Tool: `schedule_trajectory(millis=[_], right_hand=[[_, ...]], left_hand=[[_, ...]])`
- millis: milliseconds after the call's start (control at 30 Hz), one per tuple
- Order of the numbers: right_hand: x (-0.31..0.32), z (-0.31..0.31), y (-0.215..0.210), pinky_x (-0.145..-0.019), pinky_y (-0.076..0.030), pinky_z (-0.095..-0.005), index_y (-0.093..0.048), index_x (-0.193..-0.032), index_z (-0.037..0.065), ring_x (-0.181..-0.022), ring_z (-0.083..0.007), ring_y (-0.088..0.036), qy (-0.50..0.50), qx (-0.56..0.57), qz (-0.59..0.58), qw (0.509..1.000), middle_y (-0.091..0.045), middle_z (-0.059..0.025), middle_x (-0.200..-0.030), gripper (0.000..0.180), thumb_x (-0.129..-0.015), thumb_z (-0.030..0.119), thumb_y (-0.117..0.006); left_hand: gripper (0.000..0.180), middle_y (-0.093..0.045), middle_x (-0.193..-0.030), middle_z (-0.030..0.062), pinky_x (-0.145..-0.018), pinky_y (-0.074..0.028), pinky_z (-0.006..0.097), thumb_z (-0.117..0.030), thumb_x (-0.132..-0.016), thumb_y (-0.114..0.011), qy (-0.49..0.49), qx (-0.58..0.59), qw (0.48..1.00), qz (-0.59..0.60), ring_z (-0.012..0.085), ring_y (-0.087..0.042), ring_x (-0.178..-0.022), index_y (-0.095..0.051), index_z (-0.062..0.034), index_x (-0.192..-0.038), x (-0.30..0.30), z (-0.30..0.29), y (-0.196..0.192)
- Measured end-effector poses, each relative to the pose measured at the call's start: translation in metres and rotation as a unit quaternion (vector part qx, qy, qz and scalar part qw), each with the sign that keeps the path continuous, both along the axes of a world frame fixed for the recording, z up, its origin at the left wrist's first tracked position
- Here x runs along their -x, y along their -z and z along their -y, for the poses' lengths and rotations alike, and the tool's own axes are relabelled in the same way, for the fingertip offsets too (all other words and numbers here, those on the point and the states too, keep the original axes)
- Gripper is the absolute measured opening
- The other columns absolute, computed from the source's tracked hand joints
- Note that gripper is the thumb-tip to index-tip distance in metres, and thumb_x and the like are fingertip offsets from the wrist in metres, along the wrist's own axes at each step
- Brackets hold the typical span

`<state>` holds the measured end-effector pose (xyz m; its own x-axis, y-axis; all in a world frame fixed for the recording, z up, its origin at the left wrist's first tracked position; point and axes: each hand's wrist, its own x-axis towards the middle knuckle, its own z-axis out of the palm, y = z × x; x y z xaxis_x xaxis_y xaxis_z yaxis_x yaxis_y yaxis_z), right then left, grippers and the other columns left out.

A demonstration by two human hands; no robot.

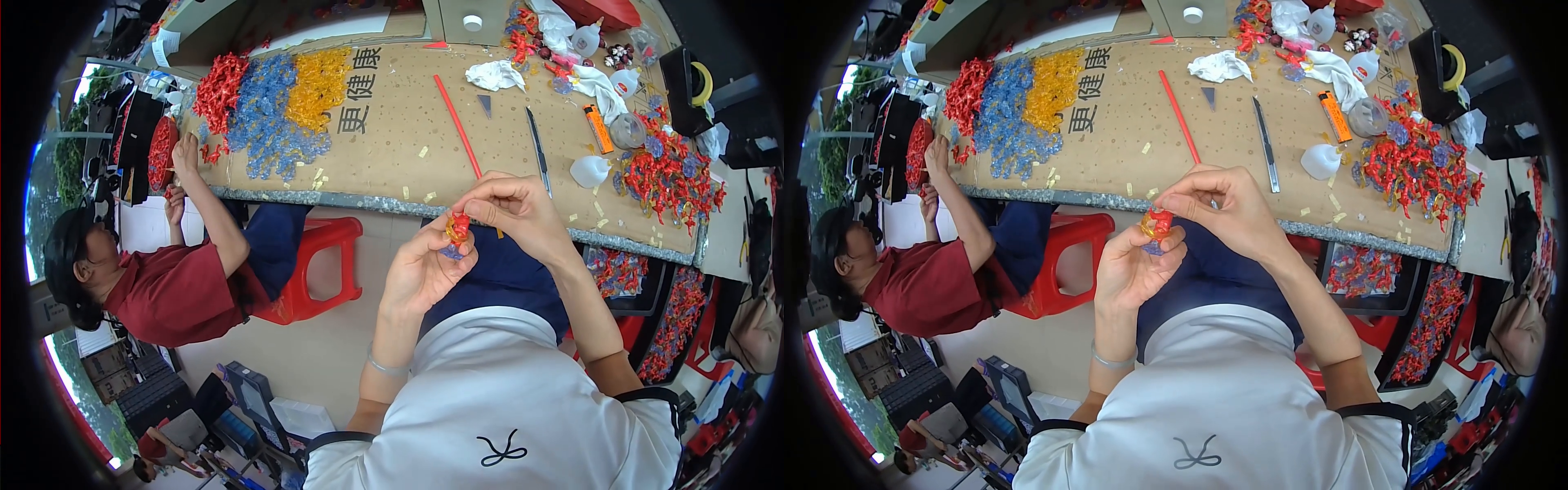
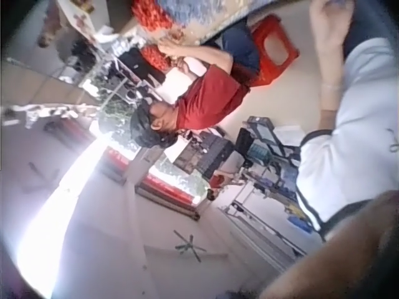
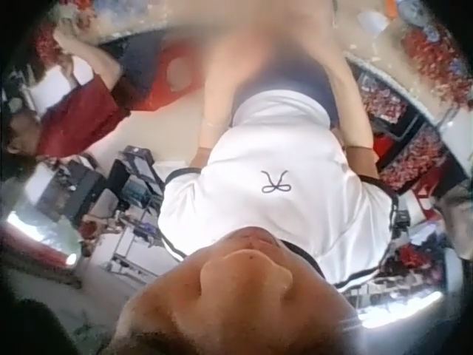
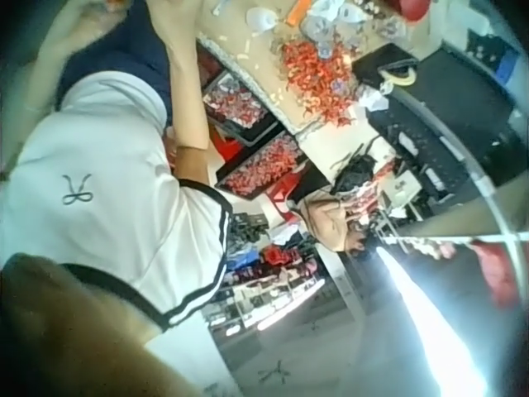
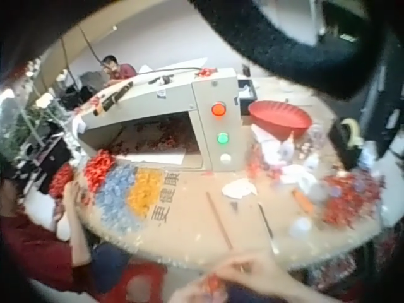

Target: The person assembles small decorative figurines by hand, applying glue from a glue bottle to attach decorative components to the figurines.

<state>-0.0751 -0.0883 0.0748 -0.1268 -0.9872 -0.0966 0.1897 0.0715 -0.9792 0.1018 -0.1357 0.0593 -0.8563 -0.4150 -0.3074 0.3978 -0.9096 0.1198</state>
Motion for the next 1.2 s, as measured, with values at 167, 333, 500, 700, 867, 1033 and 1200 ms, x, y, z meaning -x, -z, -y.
schedule_trajectory(millis=[167, 333, 500, 700, 867, 1033, 1200], right_hand=[[0.003, -0.001, -0.002, -0.063, -0.042, -0.0204, -0.074, -0.093, 0.0, -0.072, -0.0051, -0.055, 0.01, -0.004, 0.012, 1.0, -0.066, -0.0042, -0.085, 0.013, -0.086, 0.01, -0.069], [0.003, -0.004, 0.0, -0.062, -0.043, -0.0206, -0.073, -0.09, -0.001, -0.072, -0.0055, -0.056, 0.027, 0.002, 0.011, 1.0, -0.065, -0.0043, -0.083, 0.012, -0.086, 0.008, -0.069], [0.007, -0.006, 0.002, -0.058, -0.04, -0.0199, -0.074, -0.091, -0.001, -0.068, -0.0034, -0.053, 0.028, 0.007, -0.024, 0.999, -0.064, -0.0032, -0.081, 0.012, -0.085, 0.008, -0.07], [0.009, -0.005, -0.003, -0.058, -0.041, -0.0199, -0.073, -0.093, -0.002, -0.068, -0.0035, -0.053, 0.002, -0.061, -0.073, 0.995, -0.064, -0.0022, -0.08, 0.014, -0.085, 0.009, -0.071], [0.005, -0.004, 0.006, -0.053, -0.04, -0.0189, -0.072, -0.091, -0.003, -0.063, 0.0002, -0.052, 0.012, -0.068, -0.071, 0.995, -0.065, 0.0007, -0.069, 0.015, -0.086, 0.011, -0.071], [0.005, -0.004, 0.009, -0.06, -0.047, -0.0199, -0.07, -0.092, -0.005, -0.07, -0.0029, -0.059, 0.003, -0.067, -0.011, 0.998, -0.067, -0.002, -0.076, 0.016, -0.087, 0.011, -0.07], [0.004, -0.004, 0.002, -0.063, -0.049, -0.0207, -0.07, -0.093, -0.004, -0.071, -0.004, -0.06, 0.0, -0.086, -0.005, 0.996, -0.068, -0.0027, -0.079, 0.016, -0.088, 0.011, -0.069]], left_hand=[[0.034, -0.054, -0.084, 0.0139, -0.066, -0.044, 0.028, -0.01, -0.088, -0.05, 0.013, -0.042, 0.998, -0.04, 0.0205, -0.049, -0.074, -0.049, 0.0032, -0.119, 0.004, -0.001, 0.001], [0.035, -0.054, -0.086, 0.0136, -0.066, -0.044, 0.028, -0.011, -0.088, -0.05, 0.02, -0.048, 0.996, -0.069, 0.0206, -0.05, -0.076, -0.048, 0.0033, -0.119, 0.005, -0.003, 0.006], [0.042, -0.058, -0.084, 0.0104, -0.066, -0.047, 0.026, -0.002, -0.083, -0.053, -0.009, 0.155, 0.98, 0.121, 0.0168, -0.056, -0.076, -0.045, 0.0034, -0.124, 0.012, -0.005, -0.014], [0.054, -0.059, -0.078, 0.0043, -0.064, -0.049, 0.024, 0.008, -0.078, -0.06, -0.105, 0.465, 0.793, 0.379, 0.0098, -0.057, -0.07, -0.043, -0.0007, -0.128, 0.017, -0.014, -0.014], [0.056, -0.056, -0.069, 0.0063, -0.059, -0.047, 0.025, 0.006, -0.073, -0.062, -0.137, 0.621, 0.628, 0.449, 0.012, -0.054, -0.061, -0.046, -0.0021, -0.126, 0.02, -0.018, -0.019], [0.055, -0.055, -0.069, 0.0068, -0.059, -0.047, 0.026, 0.008, -0.072, -0.062, -0.156, 0.649, 0.589, 0.455, 0.014, -0.053, -0.058, -0.048, -0.0023, -0.124, 0.02, -0.02, -0.024], [0.054, -0.054, -0.068, 0.0064, -0.059, -0.047, 0.025, 0.008, -0.072, -0.062, -0.164, 0.654, 0.586, 0.449, 0.0132, -0.052, -0.059, -0.049, -0.002, -0.123, 0.019, -0.019, -0.026]])
